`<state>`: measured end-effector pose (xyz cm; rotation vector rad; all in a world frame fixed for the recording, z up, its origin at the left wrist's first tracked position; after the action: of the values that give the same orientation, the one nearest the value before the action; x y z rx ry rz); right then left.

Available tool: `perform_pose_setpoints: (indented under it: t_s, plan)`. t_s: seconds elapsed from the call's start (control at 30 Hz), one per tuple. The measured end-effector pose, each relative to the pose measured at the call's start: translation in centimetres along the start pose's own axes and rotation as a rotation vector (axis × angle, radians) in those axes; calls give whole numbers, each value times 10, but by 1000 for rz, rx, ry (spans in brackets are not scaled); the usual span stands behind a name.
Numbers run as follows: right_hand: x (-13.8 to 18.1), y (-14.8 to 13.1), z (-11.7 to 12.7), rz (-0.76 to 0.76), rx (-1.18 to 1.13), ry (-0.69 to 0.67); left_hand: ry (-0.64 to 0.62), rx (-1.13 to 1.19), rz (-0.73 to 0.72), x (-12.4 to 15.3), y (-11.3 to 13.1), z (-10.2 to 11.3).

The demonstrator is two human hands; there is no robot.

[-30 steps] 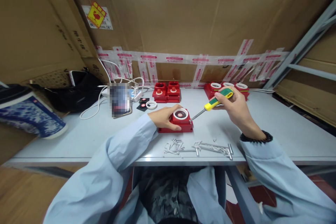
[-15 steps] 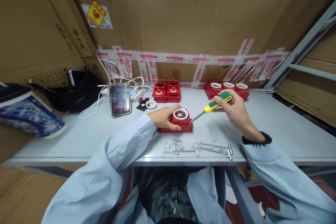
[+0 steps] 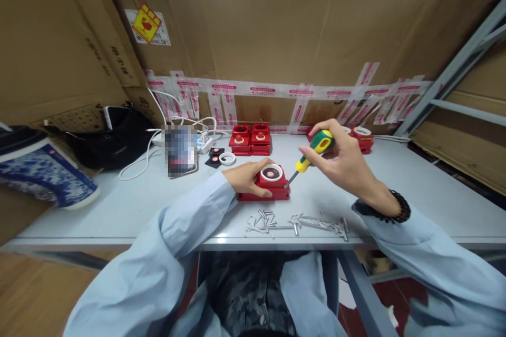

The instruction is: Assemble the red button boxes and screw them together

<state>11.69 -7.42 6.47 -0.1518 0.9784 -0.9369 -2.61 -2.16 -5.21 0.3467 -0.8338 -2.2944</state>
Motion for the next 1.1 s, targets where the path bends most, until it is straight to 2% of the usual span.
perform_pose_setpoints:
  t_s: [0.2, 0.37, 0.5, 0.63, 0.7, 0.83, 0.9, 1.0, 1.03, 1.1]
  plan:
    - [-11, -39, -20, 187, 229, -156, 4, -27, 5, 0, 2, 1]
    - [-14, -42, -27, 167, 95, -270, -10, -36, 8, 0, 3, 0]
    - [-16, -33, -24, 130, 65, -180, 0, -35, -15, -1, 3, 0]
    - [-16, -31, -13, 135, 216, -42, -3, -42, 3, -1, 1, 0]
    - [-16, -34, -13, 157, 232, -82, 3, -38, 5, -1, 1, 0]
    - [-16, -36, -27, 164, 45, -273, 12, -28, -6, -1, 1, 1]
    - [-19, -34, -25, 159, 43, -217, 12, -33, -6, -2, 0, 0]
    - [-24, -31, -16, 144, 220, -34, 6, -46, 0, -2, 0, 0]
    - [-24, -31, -15, 143, 272, -16, 2, -47, 3, -2, 0, 0]
    - [-25, -31, -19, 149, 278, -62, -5, -47, 6, -2, 0, -1]
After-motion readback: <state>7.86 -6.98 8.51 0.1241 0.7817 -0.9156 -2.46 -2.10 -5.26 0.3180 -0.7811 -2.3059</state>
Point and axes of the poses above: each hand's wrist, its own x-axis away from the middle knuckle, its own z-axis out of the back of the hand, y = z × x, the point moved 9 cm from there along -x, towards the middle knuckle, and after that the axes turned 3 degrees about z, right-handed, at the moved point
